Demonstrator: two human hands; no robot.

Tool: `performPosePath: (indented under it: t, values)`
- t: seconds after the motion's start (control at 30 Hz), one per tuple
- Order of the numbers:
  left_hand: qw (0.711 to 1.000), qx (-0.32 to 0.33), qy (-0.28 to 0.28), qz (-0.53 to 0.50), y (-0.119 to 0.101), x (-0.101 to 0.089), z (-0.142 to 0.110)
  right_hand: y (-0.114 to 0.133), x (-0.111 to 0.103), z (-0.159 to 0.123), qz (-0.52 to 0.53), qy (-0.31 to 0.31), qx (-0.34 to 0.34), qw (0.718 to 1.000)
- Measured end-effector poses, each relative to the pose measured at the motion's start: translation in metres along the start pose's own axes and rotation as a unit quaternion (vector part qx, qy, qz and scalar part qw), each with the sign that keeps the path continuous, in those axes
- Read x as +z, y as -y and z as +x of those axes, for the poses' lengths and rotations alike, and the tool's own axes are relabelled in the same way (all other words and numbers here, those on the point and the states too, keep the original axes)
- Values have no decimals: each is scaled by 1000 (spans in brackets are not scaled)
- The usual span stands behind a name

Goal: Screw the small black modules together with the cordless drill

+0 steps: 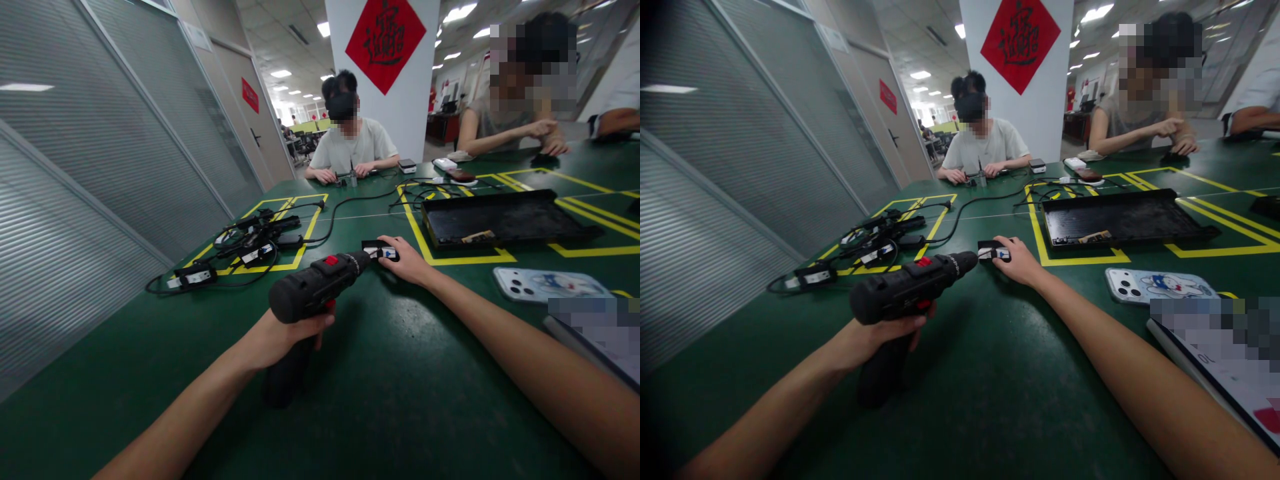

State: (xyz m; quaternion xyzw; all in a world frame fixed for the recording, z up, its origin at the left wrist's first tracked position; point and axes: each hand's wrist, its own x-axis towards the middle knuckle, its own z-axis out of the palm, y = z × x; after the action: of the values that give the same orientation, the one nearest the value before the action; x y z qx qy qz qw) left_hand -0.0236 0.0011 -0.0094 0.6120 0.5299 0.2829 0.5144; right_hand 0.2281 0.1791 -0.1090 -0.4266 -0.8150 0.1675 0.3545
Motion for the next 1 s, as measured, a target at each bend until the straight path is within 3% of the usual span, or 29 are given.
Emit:
performPosePath:
  t: [1.0]
  values:
    - [1000,-14,-4,-6,-3,1,-1,1,0,-1,6,1,2,1000]
